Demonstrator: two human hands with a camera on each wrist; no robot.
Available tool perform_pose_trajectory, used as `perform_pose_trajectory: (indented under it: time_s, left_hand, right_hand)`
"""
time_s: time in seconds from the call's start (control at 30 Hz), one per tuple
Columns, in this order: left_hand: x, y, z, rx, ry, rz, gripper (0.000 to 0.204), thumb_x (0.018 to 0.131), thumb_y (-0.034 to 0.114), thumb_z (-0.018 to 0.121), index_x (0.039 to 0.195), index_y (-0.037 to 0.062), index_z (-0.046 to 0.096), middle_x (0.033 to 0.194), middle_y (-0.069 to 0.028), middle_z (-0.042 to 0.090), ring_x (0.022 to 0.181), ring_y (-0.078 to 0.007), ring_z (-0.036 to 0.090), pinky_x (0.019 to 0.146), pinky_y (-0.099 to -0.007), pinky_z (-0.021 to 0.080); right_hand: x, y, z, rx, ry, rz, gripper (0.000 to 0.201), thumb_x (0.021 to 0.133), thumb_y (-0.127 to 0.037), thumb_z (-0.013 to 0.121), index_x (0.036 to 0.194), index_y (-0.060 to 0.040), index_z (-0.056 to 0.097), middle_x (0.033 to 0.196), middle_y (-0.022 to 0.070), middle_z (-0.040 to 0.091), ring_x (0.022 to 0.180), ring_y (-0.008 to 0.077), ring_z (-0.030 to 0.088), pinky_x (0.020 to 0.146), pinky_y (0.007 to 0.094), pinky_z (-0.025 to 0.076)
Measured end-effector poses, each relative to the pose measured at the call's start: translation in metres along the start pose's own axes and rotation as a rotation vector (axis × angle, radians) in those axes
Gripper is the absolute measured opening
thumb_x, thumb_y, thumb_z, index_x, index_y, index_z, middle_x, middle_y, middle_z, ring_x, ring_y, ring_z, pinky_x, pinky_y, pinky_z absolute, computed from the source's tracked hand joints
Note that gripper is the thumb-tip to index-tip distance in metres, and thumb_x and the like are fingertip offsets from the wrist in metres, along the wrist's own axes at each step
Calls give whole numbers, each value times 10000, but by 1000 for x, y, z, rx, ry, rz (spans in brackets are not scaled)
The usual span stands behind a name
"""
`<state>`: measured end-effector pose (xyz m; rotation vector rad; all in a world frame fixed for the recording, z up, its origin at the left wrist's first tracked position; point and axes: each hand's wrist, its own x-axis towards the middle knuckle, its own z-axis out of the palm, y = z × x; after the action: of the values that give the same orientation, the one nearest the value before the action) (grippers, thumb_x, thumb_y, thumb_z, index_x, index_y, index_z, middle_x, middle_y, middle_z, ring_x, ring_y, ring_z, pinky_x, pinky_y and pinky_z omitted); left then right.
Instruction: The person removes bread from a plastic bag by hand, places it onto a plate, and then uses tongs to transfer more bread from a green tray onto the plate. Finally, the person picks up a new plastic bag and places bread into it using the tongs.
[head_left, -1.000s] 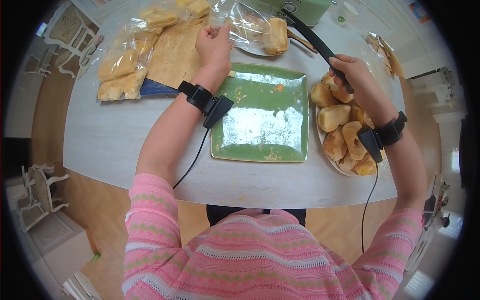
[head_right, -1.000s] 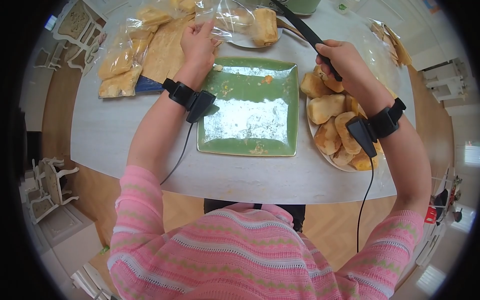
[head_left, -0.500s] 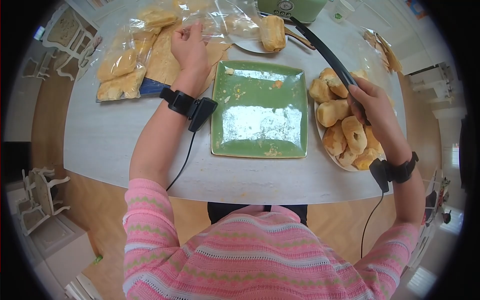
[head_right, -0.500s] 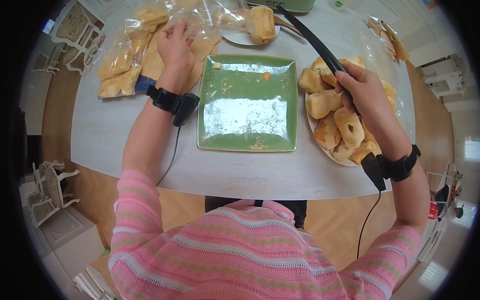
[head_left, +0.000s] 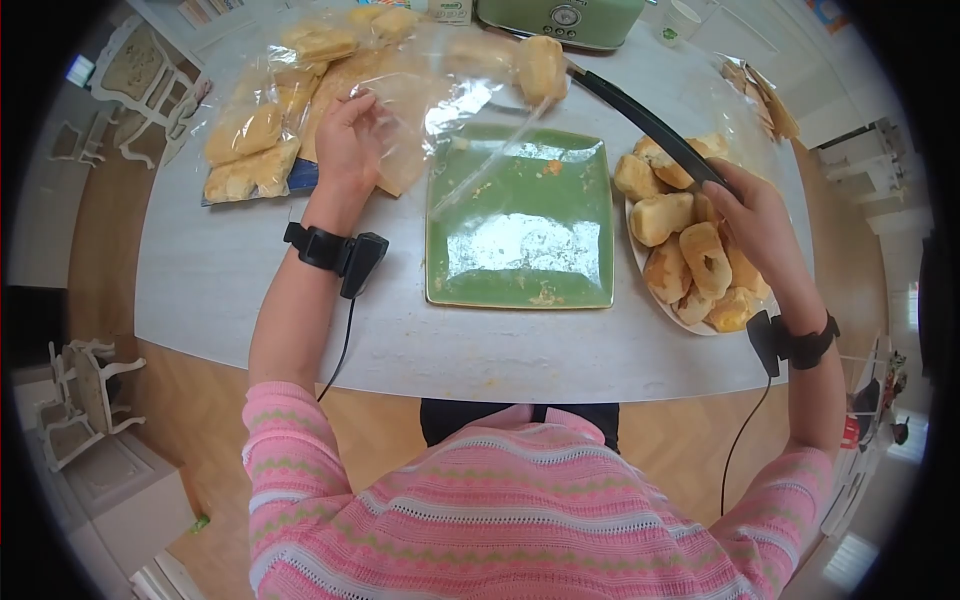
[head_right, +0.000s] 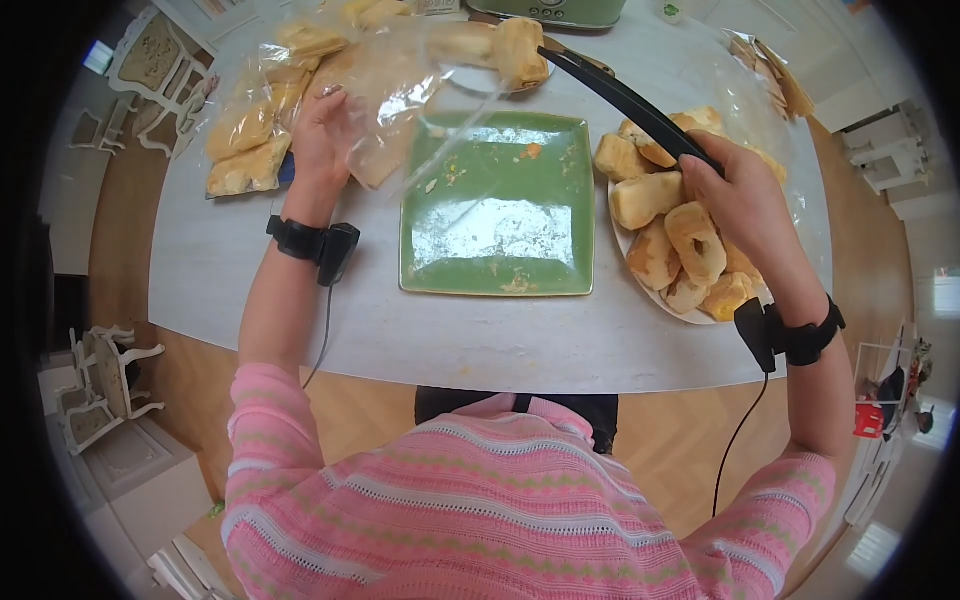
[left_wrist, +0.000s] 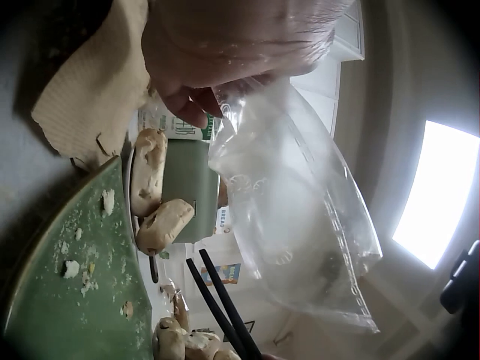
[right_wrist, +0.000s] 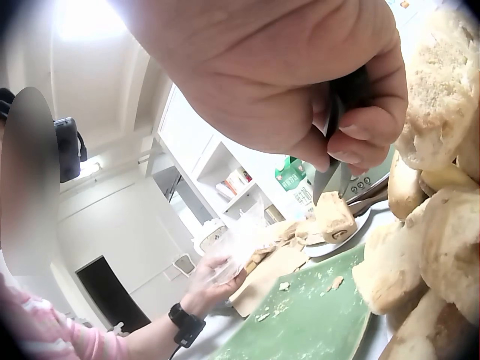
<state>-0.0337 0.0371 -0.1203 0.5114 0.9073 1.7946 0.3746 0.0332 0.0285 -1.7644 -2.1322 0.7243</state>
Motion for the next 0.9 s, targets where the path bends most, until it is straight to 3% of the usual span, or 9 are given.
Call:
perform_pose_trajectory:
  time_s: [0.07, 0.23, 0.33, 0.5, 0.57, 0.73, 0.83, 0.9]
  left_hand:
    - [-4, -1, -7, 11, -60, -73, 115, 873, 62, 563, 980, 97, 539, 883, -40, 592, 807, -185, 603, 666, -337, 495]
    - [-21, 5, -21, 129, -197, -294, 139, 864, 58, 575, 998, 88, 555, 889, -26, 597, 805, -164, 601, 638, -317, 490]
    - [-30, 13, -36, 188, -153, -236, 145, 865, 61, 586, 1007, 84, 565, 888, -23, 599, 795, -151, 601, 637, -305, 490]
    - [-57, 30, -59, 258, 84, -55, 126, 882, 64, 589, 1005, 82, 569, 861, -11, 586, 764, -142, 596, 643, -302, 494]
    - [-68, 33, -67, 290, 122, -30, 113, 891, 70, 587, 1001, 82, 568, 854, -11, 582, 765, -142, 596, 644, -302, 493]
    - [-78, 36, -76, 317, 184, -8, 90, 916, 95, 589, 1001, 86, 561, 851, -15, 587, 772, -153, 602, 644, -310, 492]
    - [-71, 37, -72, 192, 159, 77, 92, 946, 126, 570, 1020, 78, 545, 885, -38, 603, 793, -174, 610, 700, -333, 506]
    - [-57, 38, -66, 74, 85, 182, 131, 999, 149, 470, 1049, 61, 554, 980, -74, 623, 974, -220, 606, 871, -381, 494]
  right_hand:
    - [0, -6, -4, -8, -33, 64, 297, 949, -191, 567, 1184, -17, 619, 686, -2, 514, 629, 81, 465, 588, 263, 410]
    - [3, -1, -5, -64, -55, 13, 311, 949, -210, 572, 1201, -33, 616, 701, 23, 531, 652, 105, 495, 635, 283, 434]
    - [7, 5, -6, -80, -54, -16, 312, 945, -209, 573, 1201, -35, 616, 712, 46, 556, 657, 124, 520, 648, 294, 444]
    - [10, 1, -4, -152, -37, -70, 326, 937, -214, 578, 1208, -38, 615, 715, 74, 580, 668, 145, 546, 662, 311, 454]
    - [11, -6, -3, -148, -24, -11, 336, 935, -219, 577, 1213, -32, 612, 706, 82, 576, 666, 145, 546, 657, 313, 455]
    - [21, -4, 2, -145, -25, -53, 339, 939, -209, 565, 1219, -22, 611, 674, 58, 553, 630, 133, 524, 618, 301, 442]
    - [26, -3, 2, -80, -58, -1, 325, 945, -198, 552, 1210, -23, 619, 645, 28, 523, 595, 112, 494, 578, 287, 418]
    - [27, -2, 1, -37, -76, 37, 314, 948, -192, 546, 1203, -25, 624, 631, 12, 506, 578, 101, 478, 559, 281, 405]
